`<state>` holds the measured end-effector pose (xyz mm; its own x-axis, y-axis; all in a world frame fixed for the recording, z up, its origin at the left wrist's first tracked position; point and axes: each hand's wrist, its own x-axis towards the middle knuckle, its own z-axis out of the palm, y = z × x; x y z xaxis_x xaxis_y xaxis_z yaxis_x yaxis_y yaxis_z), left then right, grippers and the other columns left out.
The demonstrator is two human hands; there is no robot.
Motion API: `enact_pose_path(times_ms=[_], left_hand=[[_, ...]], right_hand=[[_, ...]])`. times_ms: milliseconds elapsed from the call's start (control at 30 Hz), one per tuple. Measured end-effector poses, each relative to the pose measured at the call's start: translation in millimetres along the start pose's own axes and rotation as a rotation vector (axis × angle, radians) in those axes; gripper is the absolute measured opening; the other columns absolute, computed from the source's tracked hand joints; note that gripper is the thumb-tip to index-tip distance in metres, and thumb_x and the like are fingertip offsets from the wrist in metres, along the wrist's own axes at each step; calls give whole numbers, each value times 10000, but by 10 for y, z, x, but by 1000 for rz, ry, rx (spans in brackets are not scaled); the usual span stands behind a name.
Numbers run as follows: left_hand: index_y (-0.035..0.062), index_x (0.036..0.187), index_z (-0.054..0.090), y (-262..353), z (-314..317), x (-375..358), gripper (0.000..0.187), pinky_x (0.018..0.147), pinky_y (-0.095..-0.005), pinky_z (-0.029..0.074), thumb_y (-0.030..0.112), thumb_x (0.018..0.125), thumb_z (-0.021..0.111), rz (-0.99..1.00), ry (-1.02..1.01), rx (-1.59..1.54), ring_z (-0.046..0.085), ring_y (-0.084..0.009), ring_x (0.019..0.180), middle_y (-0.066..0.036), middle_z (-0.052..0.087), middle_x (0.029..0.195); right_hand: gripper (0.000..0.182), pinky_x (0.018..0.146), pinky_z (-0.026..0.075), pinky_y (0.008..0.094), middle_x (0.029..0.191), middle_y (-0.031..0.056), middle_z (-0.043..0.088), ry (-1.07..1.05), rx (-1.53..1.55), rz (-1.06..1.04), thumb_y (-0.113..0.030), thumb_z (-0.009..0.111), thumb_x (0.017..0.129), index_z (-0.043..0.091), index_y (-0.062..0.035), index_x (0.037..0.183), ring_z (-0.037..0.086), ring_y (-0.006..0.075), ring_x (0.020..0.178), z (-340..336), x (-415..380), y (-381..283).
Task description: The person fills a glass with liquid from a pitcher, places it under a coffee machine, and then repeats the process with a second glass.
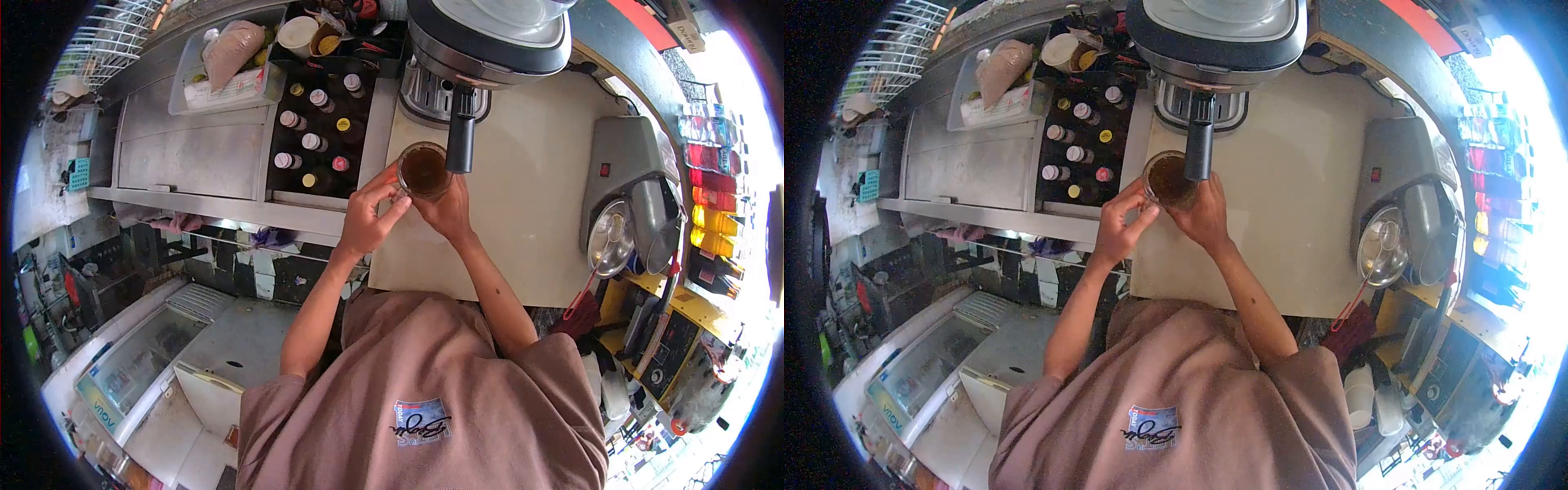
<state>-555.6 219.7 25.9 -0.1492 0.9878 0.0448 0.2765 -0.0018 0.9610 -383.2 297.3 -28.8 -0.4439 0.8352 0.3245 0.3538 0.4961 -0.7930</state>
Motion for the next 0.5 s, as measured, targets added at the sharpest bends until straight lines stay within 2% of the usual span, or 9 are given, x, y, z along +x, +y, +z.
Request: enact_pose_path(times_ms=[100,167,267,300,367,433,500], left_hand=[[-61,874,662,89,-35,58,215,902,-351,501,150,911,660,-35,-30,-63,659,-210,1044,-200,629,1340],[-66,870,653,142,-55,102,213,897,-350,500,142,913,646,-52,-39,-99,656,-204,1034,-194,637,1326],[-75,870,639,118,-107,147,212,921,-363,490,132,915,619,-61,-69,-87,648,-210,1052,-195,642,1315],[-66,906,668,81,-119,163,193,914,-350,494,123,898,630,-46,-77,-84,656,-218,1054,-185,618,1365],[-57,942,697,40,-137,197,191,908,-337,499,115,881,641,-28,-87,-81,663,-225,1057,-175,594,1416],[-77,890,646,37,-156,220,228,990,-380,456,149,910,617,-41,-118,-127,624,-234,1131,-191,644,1306],[-75,927,656,50,-166,214,241,1004,-379,447,161,915,610,-35,-121,-121,611,-236,1158,-180,641,1308]], right_hand=[[682,927,483,506,1184,205,613,-26,51,77,-169,881,712,536,-6,1277,584,425,1097,7,-4,-4],[577,987,472,457,1262,175,598,-19,20,59,-165,846,778,570,-22,1265,573,372,1169,-25,11,-46],[607,990,470,458,1259,174,594,-22,50,139,-155,848,777,550,-24,1289,567,371,1177,-15,-5,-49],[607,990,470,458,1259,174,594,-21,48,139,-155,848,777,550,-24,1289,567,371,1177,-2,-9,-42],[707,925,485,489,1186,191,607,37,0,83,-178,884,718,522,2,1298,584,405,1086,31,-10,-30],[713,916,487,490,1183,189,605,33,3,121,-175,887,712,520,3,1297,584,402,1076,32,8,-82],[719,908,488,490,1180,187,603,31,6,157,-172,891,707,518,3,1296,585,399,1065,42,4,-119]])
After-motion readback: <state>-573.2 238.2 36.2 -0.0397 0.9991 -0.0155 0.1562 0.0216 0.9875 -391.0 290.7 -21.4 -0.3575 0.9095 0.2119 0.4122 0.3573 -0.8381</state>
